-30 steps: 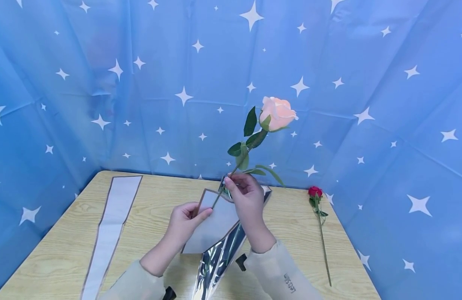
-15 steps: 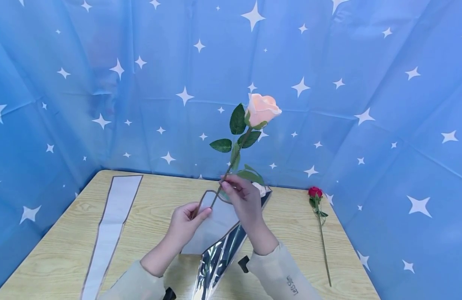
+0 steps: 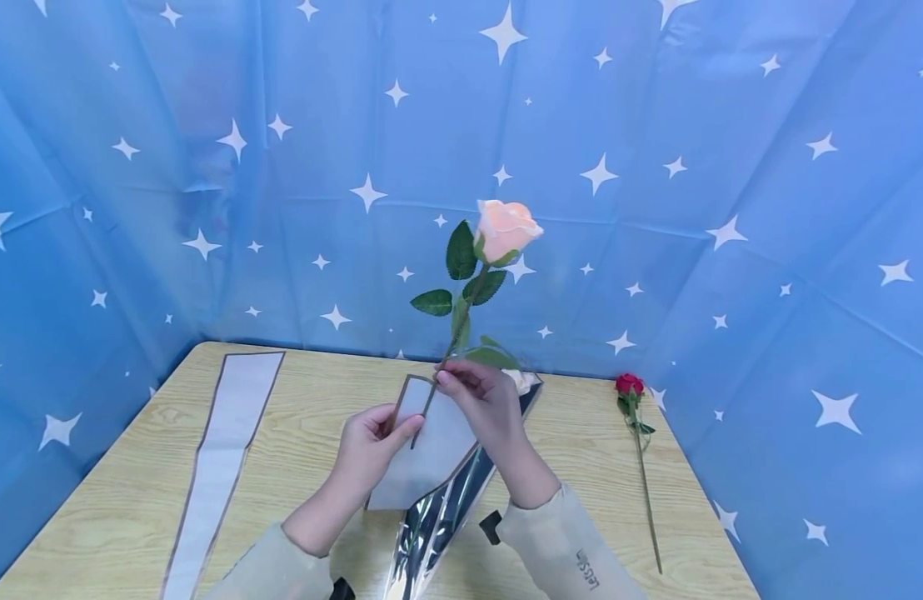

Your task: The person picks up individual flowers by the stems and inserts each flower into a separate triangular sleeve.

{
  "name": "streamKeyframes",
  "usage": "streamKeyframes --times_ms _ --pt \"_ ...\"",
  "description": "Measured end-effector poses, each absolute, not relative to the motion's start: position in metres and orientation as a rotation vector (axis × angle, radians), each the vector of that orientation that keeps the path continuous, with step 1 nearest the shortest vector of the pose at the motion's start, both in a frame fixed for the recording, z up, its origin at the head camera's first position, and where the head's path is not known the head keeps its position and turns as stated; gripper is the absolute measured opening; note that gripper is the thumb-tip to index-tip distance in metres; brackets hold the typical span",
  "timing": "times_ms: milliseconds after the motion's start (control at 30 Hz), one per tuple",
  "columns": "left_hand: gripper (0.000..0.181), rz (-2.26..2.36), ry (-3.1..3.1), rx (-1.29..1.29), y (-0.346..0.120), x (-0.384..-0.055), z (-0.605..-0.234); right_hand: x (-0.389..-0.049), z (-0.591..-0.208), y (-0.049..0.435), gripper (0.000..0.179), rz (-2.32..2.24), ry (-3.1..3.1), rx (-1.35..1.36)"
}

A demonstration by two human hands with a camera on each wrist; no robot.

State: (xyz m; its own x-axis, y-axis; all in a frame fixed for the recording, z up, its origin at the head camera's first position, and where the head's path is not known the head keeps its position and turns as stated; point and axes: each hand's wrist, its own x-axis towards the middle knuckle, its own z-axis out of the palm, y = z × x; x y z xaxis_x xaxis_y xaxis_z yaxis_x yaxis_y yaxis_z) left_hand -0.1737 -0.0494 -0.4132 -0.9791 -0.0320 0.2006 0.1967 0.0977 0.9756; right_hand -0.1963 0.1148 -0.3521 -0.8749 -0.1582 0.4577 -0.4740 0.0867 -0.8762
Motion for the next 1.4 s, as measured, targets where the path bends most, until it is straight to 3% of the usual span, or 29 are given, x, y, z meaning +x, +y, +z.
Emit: streamKeyframes --times_ms 567,900,1167,1400 --pt "0.012 -2.008 -2.208 -0.177 -0.046 -0.165 -0.399 -0.194 -0.355 0.115 0.019 1.739 -2.264 0.551" --pt "0.019 -1.975 -2.197 -0.244 -0.048 -0.173 -0.416 -0.196 -0.348 0.114 0.022 2.092 -2.133 0.500" --pt "0.016 -1.963 -2.194 -0.233 -0.050 -0.172 -0.415 -0.196 -0.349 0.114 0.020 2.033 -2.128 0.534" --pt "0.025 -1.970 -2.152 -0.266 -0.050 -0.172 -0.412 -0.195 -0.349 0.114 0.020 1.990 -2.150 0.578"
